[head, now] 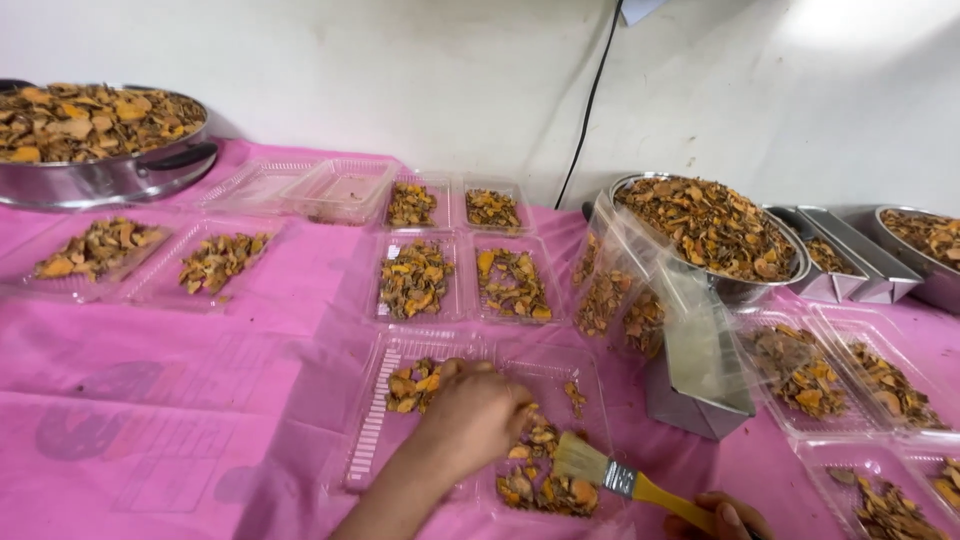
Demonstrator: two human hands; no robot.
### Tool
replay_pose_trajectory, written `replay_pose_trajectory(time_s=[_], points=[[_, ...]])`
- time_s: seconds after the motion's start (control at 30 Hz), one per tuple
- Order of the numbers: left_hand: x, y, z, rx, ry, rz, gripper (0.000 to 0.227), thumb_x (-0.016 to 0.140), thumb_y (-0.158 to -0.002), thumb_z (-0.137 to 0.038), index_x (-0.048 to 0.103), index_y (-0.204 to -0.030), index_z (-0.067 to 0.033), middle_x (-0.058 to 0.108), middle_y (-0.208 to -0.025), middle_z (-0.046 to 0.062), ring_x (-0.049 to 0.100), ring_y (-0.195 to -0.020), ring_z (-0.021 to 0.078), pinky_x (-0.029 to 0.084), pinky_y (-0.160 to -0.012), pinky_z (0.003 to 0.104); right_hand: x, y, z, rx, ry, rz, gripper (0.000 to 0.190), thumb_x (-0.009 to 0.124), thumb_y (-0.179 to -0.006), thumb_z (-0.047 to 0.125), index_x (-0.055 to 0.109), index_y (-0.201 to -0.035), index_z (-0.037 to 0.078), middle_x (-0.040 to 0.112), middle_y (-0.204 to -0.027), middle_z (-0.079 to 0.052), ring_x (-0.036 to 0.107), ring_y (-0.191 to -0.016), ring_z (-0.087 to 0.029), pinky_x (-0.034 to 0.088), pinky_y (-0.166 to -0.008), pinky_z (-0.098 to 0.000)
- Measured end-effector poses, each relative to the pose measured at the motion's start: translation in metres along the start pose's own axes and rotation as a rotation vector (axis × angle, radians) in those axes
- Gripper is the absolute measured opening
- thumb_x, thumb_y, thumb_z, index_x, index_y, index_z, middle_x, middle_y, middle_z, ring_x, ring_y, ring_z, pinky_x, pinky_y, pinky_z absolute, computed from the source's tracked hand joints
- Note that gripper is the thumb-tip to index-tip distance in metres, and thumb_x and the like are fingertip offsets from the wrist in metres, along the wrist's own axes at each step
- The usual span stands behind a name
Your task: Sorting and packaging dried herbs into plastic containers using hands and a brush.
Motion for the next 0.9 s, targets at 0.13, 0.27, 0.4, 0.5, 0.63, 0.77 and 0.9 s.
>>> replay_pose_trajectory(time_s=[0.13,0.27,0.4,0.5,0.63,0.77,0.9], points=[[0.0,-0.005,0.019,-0.187,0.6,-0.005,0.019,0.069,-0.093,-0.02,0.079,-0.109,-0.0201,0.082,-0.103,-0.002,0.077,-0.084,0.0097,0.063,-0.08,0.027,0.018,0.021,0.043,0.045,-0.091,0.012,0.031,0.051,-0.109,0.026,0.067,-0.107,0.0,0.068,-0.072,-0.029,0.067,-0.053,-0.033,0.051,-0.04,-0.0383],[-0.003,-0.008,0.031,-0.227,0.763,-0.096,0.015,0.072,-0.092,-0.022,0.079,-0.103,-0.0169,0.081,-0.096,-0.002,0.074,-0.083,0.0094,0.059,-0.083,0.027,0.022,0.027,0.081,-0.1,-0.289,-0.025,0.018,0.058,-0.111,0.021,0.069,-0.108,0.007,0.069,-0.09,-0.012,0.069,-0.068,-0.025,0.061,-0.061,-0.0305],[-0.007,-0.007,0.027,-0.248,0.763,-0.114,0.021,0.069,-0.092,-0.017,0.077,-0.112,-0.0167,0.081,-0.097,-0.001,0.074,-0.086,0.0105,0.058,-0.084,0.027,0.039,0.037,0.154,-0.485,-0.1,0.013,0.026,0.061,-0.112,0.025,0.064,-0.116,0.0,0.065,-0.104,-0.013,0.07,-0.076,-0.028,0.065,-0.073,-0.0349],[0.001,-0.013,0.029,-0.129,0.78,-0.165,0.012,0.072,-0.093,-0.023,0.08,-0.097,-0.0148,0.08,-0.084,-0.004,0.071,-0.076,0.0064,0.056,-0.075,0.025,0.066,0.055,0.201,-0.639,0.065,0.067,0.027,0.054,-0.113,0.024,0.063,-0.114,-0.002,0.069,-0.098,-0.014,0.074,-0.081,-0.026,0.061,-0.075,-0.031],[-0.014,-0.01,0.019,-0.151,0.732,-0.152,0.022,0.069,-0.091,-0.02,0.077,-0.112,-0.016,0.082,-0.108,0.001,0.078,-0.093,0.0132,0.063,-0.088,0.03,0.08,0.059,0.191,-0.619,0.112,0.204,0.023,0.055,-0.108,0.02,0.063,-0.112,-0.001,0.069,-0.107,-0.013,0.066,-0.101,-0.024,0.055,-0.095,-0.0345],[-0.009,-0.008,0.025,-0.115,0.72,-0.214,0.016,0.069,-0.093,-0.018,0.079,-0.106,-0.0196,0.081,-0.096,-0.006,0.072,-0.087,0.0087,0.054,-0.081,0.026,0.089,0.071,0.203,-0.647,0.38,0.278,0.013,0.061,-0.102,0.014,0.067,-0.104,0.004,0.074,-0.095,-0.009,0.069,-0.081,-0.016,0.053,-0.07,-0.0271],[-0.008,-0.008,0.023,-0.125,0.74,-0.201,0.013,0.069,-0.094,-0.021,0.08,-0.1,-0.0166,0.08,-0.088,-0.004,0.071,-0.08,0.0084,0.055,-0.076,0.026,0.08,0.076,0.213,-0.773,0.076,0.237,0.029,0.058,-0.104,0.026,0.062,-0.117,0.0,0.072,-0.104,-0.012,0.075,-0.09,-0.022,0.065,-0.085,-0.0277]])
Point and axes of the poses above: each hand's wrist, its own y-axis away from the middle knuckle, its own x-axis out of the palm, z = x × y, the point moved 8 cm from there along -y, towards the middle knuckle
